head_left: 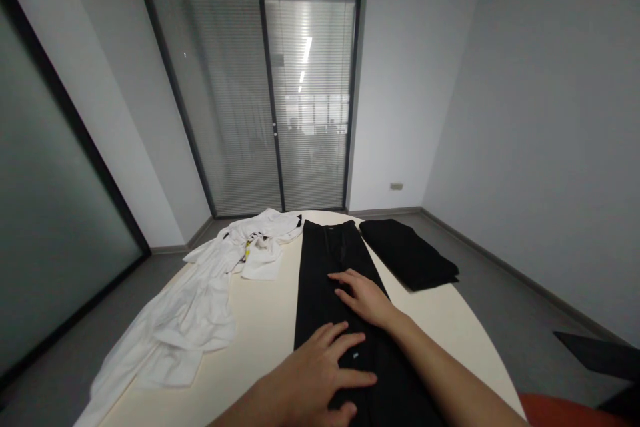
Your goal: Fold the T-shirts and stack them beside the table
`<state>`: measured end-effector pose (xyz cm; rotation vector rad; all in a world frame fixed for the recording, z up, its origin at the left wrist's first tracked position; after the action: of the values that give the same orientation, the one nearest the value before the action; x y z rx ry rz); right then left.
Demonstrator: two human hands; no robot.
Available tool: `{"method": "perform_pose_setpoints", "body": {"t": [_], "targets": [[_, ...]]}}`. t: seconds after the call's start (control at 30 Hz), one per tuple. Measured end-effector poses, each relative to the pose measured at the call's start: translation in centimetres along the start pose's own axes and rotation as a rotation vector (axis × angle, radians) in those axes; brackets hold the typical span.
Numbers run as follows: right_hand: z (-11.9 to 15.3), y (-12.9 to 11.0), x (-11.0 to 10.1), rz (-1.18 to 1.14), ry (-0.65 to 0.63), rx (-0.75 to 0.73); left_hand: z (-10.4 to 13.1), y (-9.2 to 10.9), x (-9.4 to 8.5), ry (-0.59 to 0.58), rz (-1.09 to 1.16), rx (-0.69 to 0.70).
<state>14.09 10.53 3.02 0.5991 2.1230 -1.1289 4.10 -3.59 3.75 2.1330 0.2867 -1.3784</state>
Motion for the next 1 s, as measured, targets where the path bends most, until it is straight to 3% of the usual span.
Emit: {"method": "perform_pose_setpoints", "body": {"t": [0.37,0.57,0.87,1.0], "targets": [[-0.6,1.3,0.4,0.079,0.104,0.084,-0.1,0.1,0.3,-0.059,0.05,-0.02],[-0.5,0.8,0.3,0.113,0.074,0.064,0.0,0.0,0.8,-0.022,-0.026,0.01],[-0.3,1.8,-0.1,0.325,0.07,0.091,0.4,-1.5,-0.2,0.023,-0.123,-0.086],[0.2,2.0,0.9,0.33,-0.035,0.115,0.3,-1.1,-0.1,0.031,-0.113,-0.06]]}}
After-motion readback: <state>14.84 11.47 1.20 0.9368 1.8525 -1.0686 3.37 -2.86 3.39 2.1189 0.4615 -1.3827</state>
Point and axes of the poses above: each hand's wrist, its own z-axis away from the middle knuckle, its own x-axis out of the palm, y = z × x, the point moved 8 cm from there along -z, towards the middle knuckle, and after that the axes turned 13 degrees about y, right-handed, at the moved point
